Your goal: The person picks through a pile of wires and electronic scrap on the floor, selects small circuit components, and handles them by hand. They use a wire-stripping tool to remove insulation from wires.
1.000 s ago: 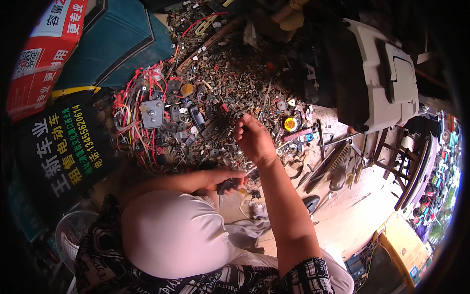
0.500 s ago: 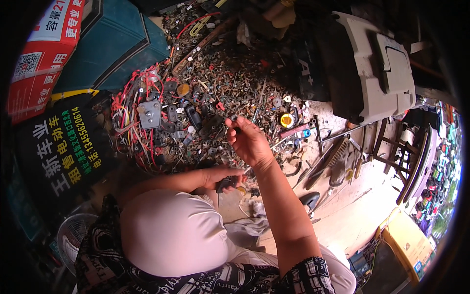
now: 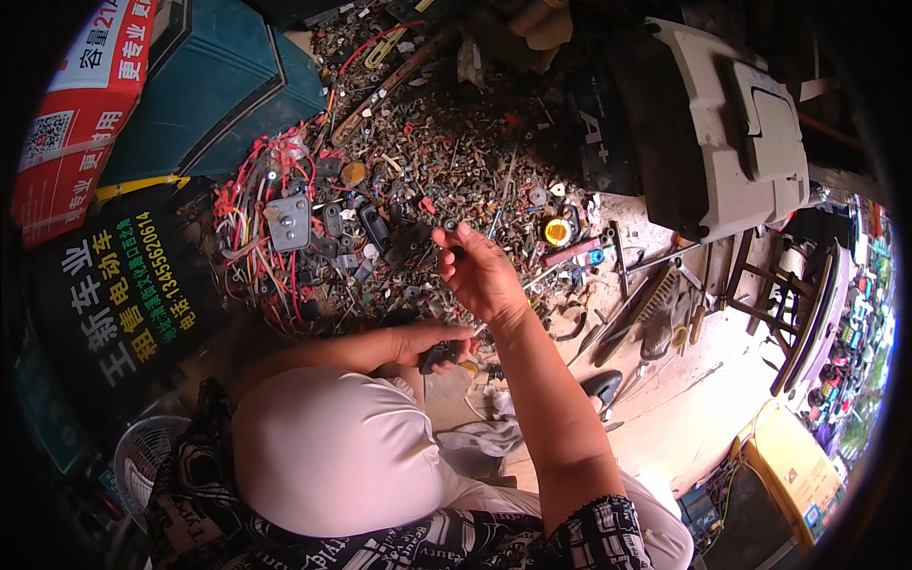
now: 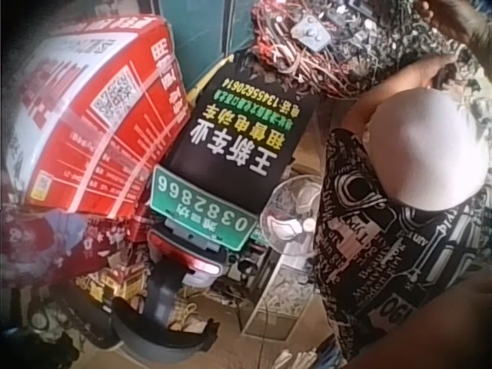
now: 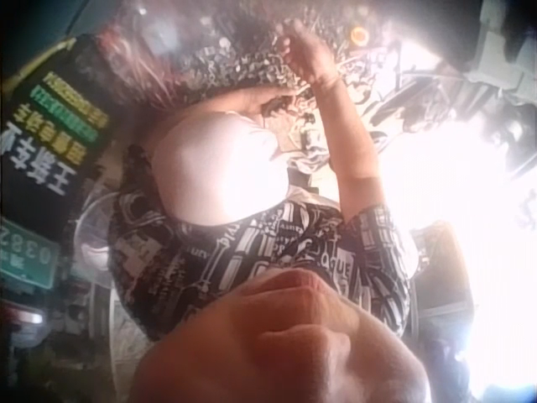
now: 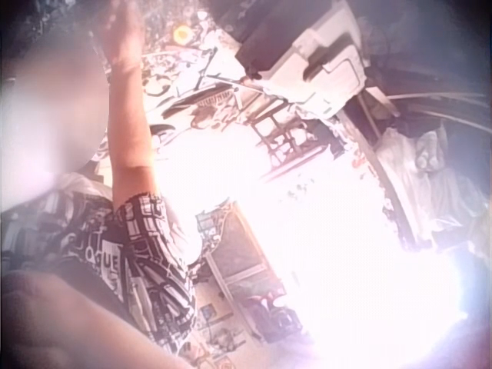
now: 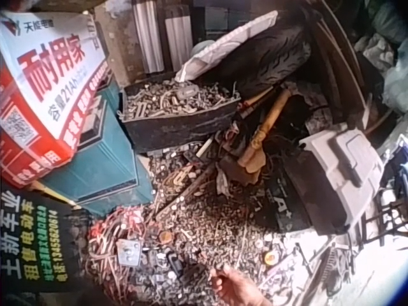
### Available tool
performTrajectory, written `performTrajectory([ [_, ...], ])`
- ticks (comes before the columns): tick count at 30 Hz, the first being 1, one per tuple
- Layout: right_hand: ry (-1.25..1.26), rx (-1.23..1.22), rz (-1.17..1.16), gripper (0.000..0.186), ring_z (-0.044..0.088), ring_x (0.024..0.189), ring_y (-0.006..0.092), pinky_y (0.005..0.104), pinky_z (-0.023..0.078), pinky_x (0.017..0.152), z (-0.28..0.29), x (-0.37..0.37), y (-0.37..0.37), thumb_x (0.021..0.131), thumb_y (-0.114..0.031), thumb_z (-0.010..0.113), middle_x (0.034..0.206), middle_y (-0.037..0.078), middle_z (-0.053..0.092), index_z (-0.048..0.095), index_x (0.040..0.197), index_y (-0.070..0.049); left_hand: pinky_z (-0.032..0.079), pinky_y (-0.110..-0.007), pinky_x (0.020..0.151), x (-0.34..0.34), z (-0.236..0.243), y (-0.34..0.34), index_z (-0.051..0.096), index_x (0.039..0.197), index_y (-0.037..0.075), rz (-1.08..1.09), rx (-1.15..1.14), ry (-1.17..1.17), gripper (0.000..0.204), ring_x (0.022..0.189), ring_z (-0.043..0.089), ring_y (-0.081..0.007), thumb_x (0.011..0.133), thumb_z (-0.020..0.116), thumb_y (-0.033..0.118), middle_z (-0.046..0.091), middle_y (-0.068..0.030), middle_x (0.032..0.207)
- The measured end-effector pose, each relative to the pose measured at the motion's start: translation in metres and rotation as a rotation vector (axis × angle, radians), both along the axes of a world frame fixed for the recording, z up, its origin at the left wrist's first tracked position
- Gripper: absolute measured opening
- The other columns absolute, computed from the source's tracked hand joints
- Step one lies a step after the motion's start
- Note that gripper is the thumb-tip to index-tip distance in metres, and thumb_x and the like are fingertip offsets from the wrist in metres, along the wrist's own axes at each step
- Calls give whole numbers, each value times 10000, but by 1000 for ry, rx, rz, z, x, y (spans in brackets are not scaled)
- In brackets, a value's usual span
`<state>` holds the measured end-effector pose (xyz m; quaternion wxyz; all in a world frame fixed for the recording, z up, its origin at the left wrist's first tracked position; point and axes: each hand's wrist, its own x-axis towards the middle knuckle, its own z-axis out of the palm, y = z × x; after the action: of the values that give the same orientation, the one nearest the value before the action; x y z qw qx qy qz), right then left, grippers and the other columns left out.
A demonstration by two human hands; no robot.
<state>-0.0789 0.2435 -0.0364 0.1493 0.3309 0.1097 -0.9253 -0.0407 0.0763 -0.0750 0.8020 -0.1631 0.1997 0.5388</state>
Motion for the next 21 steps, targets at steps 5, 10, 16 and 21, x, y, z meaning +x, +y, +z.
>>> performTrajectory([
  [5, 49, 51, 7, 153, 560, 736, 125, 235, 476, 646, 11, -2, -2, 936, -190, 616, 1041, 119, 673, 626, 982, -44, 348, -240, 438, 0, 0, 0, 571, 846, 66, 1, -13, 6, 415, 521, 462, -116, 919, 584, 475, 520, -35, 706],
  [10, 168, 412, 114, 228, 585, 761, 83, 209, 488, 726, 7, 5, 3, 889, -73, 668, 998, 36, 659, 612, 1108, -45, 347, -240, 438, 3, -5, 2, 570, 849, 70, -16, -9, 0, 404, 526, 457, -112, 920, 583, 468, 523, -31, 708],
  [16, 248, 950, 337, 298, 587, 878, 65, 209, 487, 830, 39, -2, -3, 864, -13, 683, 1000, -9, 628, 601, 1151, -30, 352, -238, 442, 4, -8, -1, 565, 814, 78, -39, -43, -17, 400, 525, 444, -108, 920, 582, 463, 525, -32, 714],
  [21, 238, 1135, 444, 122, 538, 806, 41, 175, 449, 720, 38, 2, -1, 916, -40, 632, 905, -39, 615, 611, 1035, -23, 335, -235, 425, 7, -12, -4, 557, 796, 92, -28, -38, 8, 408, 526, 440, -100, 921, 569, 480, 531, -34, 737],
])
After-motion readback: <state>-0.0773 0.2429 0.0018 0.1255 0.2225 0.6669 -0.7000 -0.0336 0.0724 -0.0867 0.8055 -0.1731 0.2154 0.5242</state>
